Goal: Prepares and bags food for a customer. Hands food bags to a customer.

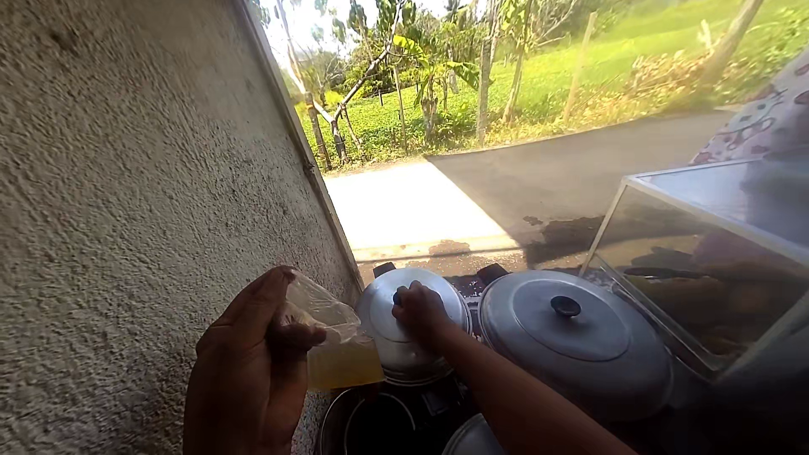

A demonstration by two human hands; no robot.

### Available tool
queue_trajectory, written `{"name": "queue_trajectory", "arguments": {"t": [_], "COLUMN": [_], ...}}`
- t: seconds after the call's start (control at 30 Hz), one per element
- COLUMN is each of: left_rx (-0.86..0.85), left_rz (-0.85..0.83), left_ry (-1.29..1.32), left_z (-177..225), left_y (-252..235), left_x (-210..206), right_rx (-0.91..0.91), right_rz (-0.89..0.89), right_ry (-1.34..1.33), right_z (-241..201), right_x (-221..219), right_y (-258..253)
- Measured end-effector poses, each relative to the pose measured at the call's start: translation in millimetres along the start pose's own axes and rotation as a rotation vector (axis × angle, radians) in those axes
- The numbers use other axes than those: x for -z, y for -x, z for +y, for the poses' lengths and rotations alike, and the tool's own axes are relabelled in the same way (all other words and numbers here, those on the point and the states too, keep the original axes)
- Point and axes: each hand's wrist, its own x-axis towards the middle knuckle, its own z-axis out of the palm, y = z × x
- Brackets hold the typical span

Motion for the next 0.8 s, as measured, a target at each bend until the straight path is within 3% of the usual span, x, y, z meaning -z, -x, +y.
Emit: {"name": "queue_trajectory", "arguments": {"t": [0.13, 0.27, 0.4, 0.47, 0.53, 0.63, 0.7, 0.8], "left_rx": [0.016, 0.06, 0.107, 0.132, 0.15, 0.136, 0.108, -0.01], "left_rz": [0.0, -0.023, -0.099, -0.156, -0.224, -0.308, -0.37, -0.604], "left_ry": [-0.008, -0.044, -0.074, -0.104, -0.15, -0.26, -0.385, -0.752], "left_z": [0, -4, -5, -6, -7, -7, -8, -12], "left_y": [1, 4, 5, 12, 23, 44, 57, 77], "left_x": [-2, -9, -29, -44, -59, -83, -96, -115], "right_rx": [-0.002, -0.011, 0.11, 0.25, 0.363, 0.4, 0.372, 0.234], "right_rz": [0.009, -0.144, 0.029, -0.079, -0.113, 0.017, 0.103, 0.151], "right_ry": [0.009, -0.08, -0.697, -0.912, -0.81, -0.535, -0.476, -0.549], "right_z": [-1, 1, -8, -15, -16, -1, 18, 51], "right_x": [-3, 14, 98, 146, 177, 216, 241, 271], "right_y": [1, 5, 61, 101, 129, 163, 186, 224]}}
